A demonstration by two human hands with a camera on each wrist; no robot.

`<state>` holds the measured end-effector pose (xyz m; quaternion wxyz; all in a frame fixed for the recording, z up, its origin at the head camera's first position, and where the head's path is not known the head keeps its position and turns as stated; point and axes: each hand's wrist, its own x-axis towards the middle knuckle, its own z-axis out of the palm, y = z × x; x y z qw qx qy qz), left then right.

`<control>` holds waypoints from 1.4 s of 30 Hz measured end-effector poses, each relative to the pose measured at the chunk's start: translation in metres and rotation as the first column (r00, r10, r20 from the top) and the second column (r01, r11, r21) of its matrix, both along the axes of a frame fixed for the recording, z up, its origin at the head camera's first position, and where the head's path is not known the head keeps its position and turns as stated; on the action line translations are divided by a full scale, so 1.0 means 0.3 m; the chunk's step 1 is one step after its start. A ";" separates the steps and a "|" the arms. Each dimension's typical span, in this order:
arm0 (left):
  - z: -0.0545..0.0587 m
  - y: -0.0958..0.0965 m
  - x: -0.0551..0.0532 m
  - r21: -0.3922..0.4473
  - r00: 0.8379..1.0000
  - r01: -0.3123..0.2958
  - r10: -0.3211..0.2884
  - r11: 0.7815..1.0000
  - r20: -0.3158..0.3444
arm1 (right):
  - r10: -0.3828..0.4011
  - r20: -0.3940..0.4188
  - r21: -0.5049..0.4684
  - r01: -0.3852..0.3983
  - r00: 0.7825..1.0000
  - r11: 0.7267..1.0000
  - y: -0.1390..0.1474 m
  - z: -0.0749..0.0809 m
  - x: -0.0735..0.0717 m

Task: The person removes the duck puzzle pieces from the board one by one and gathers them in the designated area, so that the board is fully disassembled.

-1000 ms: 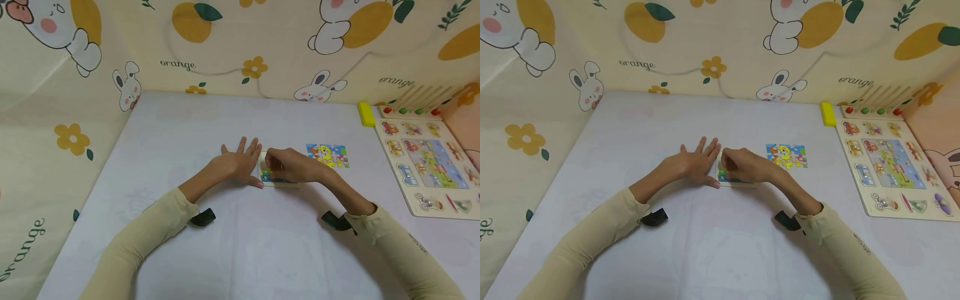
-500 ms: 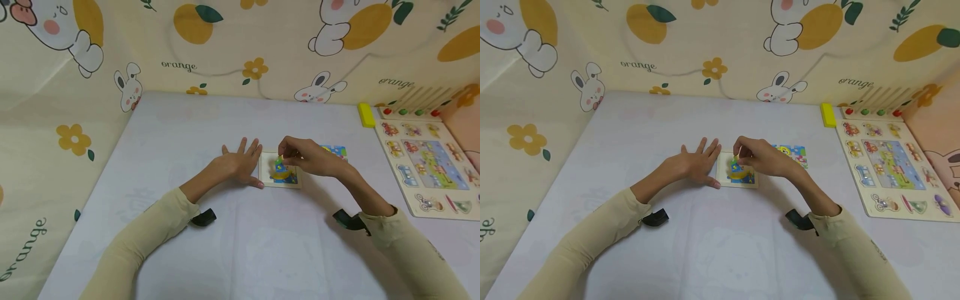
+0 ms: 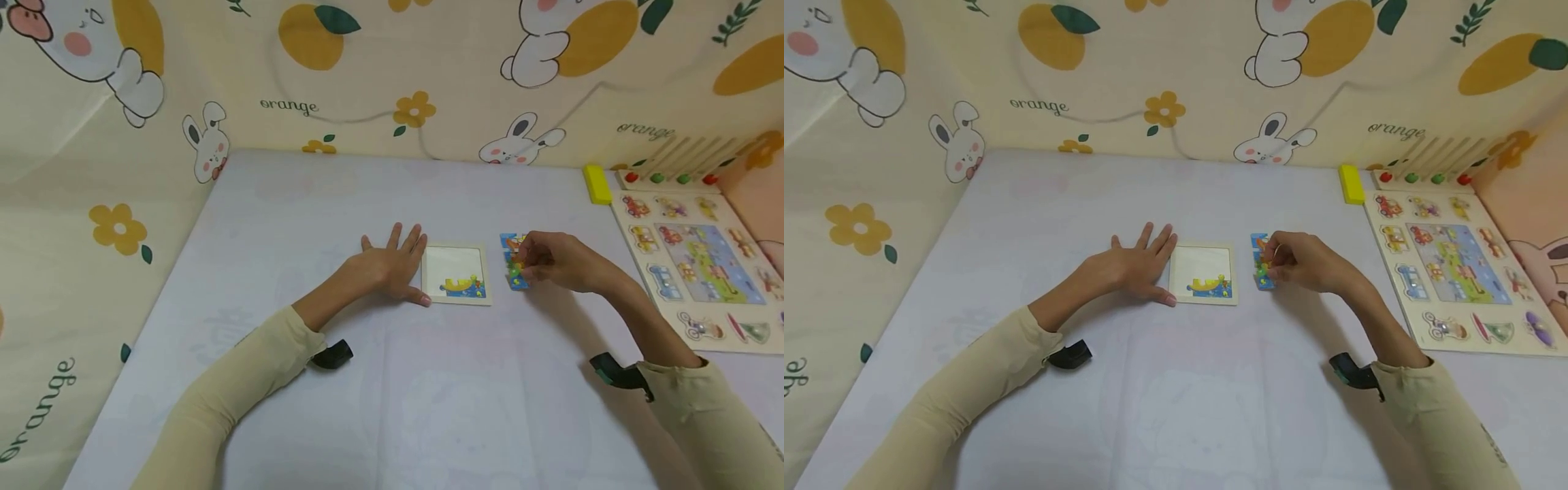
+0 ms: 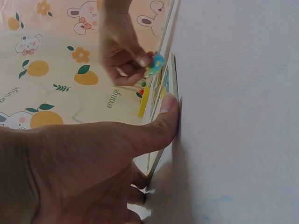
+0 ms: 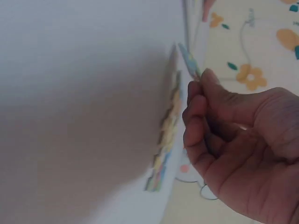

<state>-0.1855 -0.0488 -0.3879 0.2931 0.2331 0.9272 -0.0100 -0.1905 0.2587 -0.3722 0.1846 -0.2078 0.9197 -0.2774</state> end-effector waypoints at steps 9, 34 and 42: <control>-0.001 0.000 0.001 0.009 1.000 -0.004 0.004 1.000 0.010 | 0.044 -0.066 0.100 -0.037 0.997 0.994 0.013 -0.017 0.017; -0.005 -0.001 0.001 0.004 1.000 -0.001 0.001 1.000 0.017 | 0.101 -0.070 0.158 -0.089 0.992 0.983 -0.039 0.028 0.024; -0.003 0.001 0.001 -0.001 1.000 0.007 -0.007 1.000 -0.002 | 0.184 -0.065 0.127 -0.174 0.981 0.976 -0.142 0.072 0.036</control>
